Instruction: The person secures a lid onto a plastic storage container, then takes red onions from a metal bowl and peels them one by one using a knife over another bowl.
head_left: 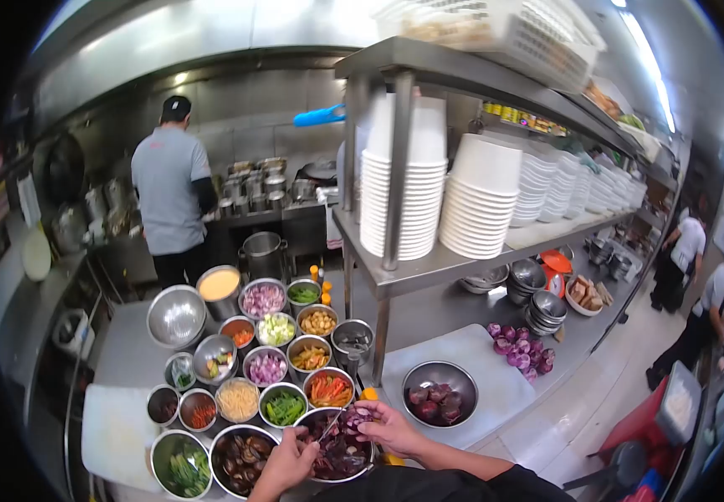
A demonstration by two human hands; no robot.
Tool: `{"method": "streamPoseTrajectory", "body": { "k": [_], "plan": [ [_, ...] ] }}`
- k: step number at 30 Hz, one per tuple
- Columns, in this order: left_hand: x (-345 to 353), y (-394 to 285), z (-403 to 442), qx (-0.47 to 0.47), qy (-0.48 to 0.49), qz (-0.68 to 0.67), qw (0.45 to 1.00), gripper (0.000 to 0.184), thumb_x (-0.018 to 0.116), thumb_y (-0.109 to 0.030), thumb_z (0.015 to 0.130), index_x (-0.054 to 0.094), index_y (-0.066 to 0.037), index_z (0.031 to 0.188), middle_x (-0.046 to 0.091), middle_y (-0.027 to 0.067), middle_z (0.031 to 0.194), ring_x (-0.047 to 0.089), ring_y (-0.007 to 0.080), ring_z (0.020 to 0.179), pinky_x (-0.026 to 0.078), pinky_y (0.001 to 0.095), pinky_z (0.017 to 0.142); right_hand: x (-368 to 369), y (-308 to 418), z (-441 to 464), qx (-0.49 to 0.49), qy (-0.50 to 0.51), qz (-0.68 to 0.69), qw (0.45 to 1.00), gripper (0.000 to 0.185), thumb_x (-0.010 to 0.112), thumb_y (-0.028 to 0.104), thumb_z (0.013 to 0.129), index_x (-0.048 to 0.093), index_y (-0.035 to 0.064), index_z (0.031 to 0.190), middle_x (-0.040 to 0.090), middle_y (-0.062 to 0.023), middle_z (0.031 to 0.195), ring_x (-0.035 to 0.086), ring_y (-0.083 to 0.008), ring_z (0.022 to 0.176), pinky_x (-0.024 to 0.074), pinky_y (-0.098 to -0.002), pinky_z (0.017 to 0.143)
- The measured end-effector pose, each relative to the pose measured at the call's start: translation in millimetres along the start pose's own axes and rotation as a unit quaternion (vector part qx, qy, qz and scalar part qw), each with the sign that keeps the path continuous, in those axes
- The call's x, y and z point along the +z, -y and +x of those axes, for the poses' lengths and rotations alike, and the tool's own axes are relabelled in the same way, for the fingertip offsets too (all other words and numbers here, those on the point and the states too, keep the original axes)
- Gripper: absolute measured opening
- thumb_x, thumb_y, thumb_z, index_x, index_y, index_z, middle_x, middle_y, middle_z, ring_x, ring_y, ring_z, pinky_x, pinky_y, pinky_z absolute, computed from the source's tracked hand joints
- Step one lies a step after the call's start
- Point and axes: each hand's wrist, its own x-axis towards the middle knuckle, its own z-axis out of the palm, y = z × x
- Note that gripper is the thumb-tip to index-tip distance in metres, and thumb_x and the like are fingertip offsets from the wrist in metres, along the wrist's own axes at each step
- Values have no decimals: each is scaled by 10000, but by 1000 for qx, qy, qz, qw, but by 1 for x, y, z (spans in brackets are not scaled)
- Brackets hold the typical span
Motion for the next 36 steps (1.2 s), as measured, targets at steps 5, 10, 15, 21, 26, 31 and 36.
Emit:
{"method": "streamPoseTrajectory", "body": {
  "k": [5, 10, 15, 21, 26, 31, 36],
  "plan": [
    [7, -4, 4, -4, -4, 26, 1000, 337, 598, -169, 946, 505, 50, 1184, 684, 113, 831, 645, 154, 581, 516, 296, 562, -17, 7, 4, -20, -7, -29, 999, 495, 637, 62, 925, 429, 18, 1372, 590, -89, 1177, 653, -185, 996, 540, -297, 799],
    [15, -9, 2, 23, 12, 82, 996, 387, 557, -212, 967, 579, -12, 1299, 704, 100, 836, 644, 142, 628, 525, 298, 608, -19, 13, 3, -2, 5, -25, 1000, 491, 641, 81, 929, 435, 26, 1371, 584, -98, 1197, 651, -177, 988, 537, -289, 791],
    [12, 26, 8, 23, 9, 177, 984, 467, 570, -282, 958, 551, 11, 1322, 702, 98, 840, 634, 149, 664, 516, 300, 631, -24, 9, 6, 6, 32, -16, 999, 483, 643, 100, 933, 443, 47, 1369, 578, -90, 1204, 644, -162, 994, 543, -296, 810],
    [16, -11, -11, -67, -4, 119, 991, 553, 590, -316, 949, 488, 23, 1372, 706, 172, 953, 686, 244, 850, 519, 346, 781, -19, 34, 4, -146, 73, -178, 970, 469, 684, 129, 895, 504, 44, 1319, 573, -87, 1195, 599, -165, 1060, 514, -322, 897],
    [19, -16, -21, 15, -1, 147, 989, 573, 595, -336, 948, 480, 24, 1379, 671, 235, 1131, 671, 265, 1032, 495, 365, 903, 29, 163, -45, -498, 154, -412, 747, 602, 751, 144, 789, 512, 21, 1328, 546, -156, 1227, 584, -300, 1096, 481, -350, 930],
    [12, -53, -30, -132, 39, 167, 976, 395, 585, -316, 940, 603, 18, 1150, 670, 191, 1094, 657, 249, 992, 497, 368, 849, 88, 254, -98, -673, 199, -533, 473, 441, 727, 125, 802, 611, -25, 1200, 604, -169, 1137, 620, -191, 896, 514, -267, 666],
    [14, -49, -13, -62, 30, 164, 984, 394, 581, -319, 944, 604, 12, 1156, 672, 191, 1075, 658, 260, 973, 500, 374, 837, 136, 246, -111, -769, 183, -507, 343, 291, 637, 260, 814, 621, 14, 970, 576, -113, 1029, 556, -214, 784, 463, -337, 672]
  ]
}}
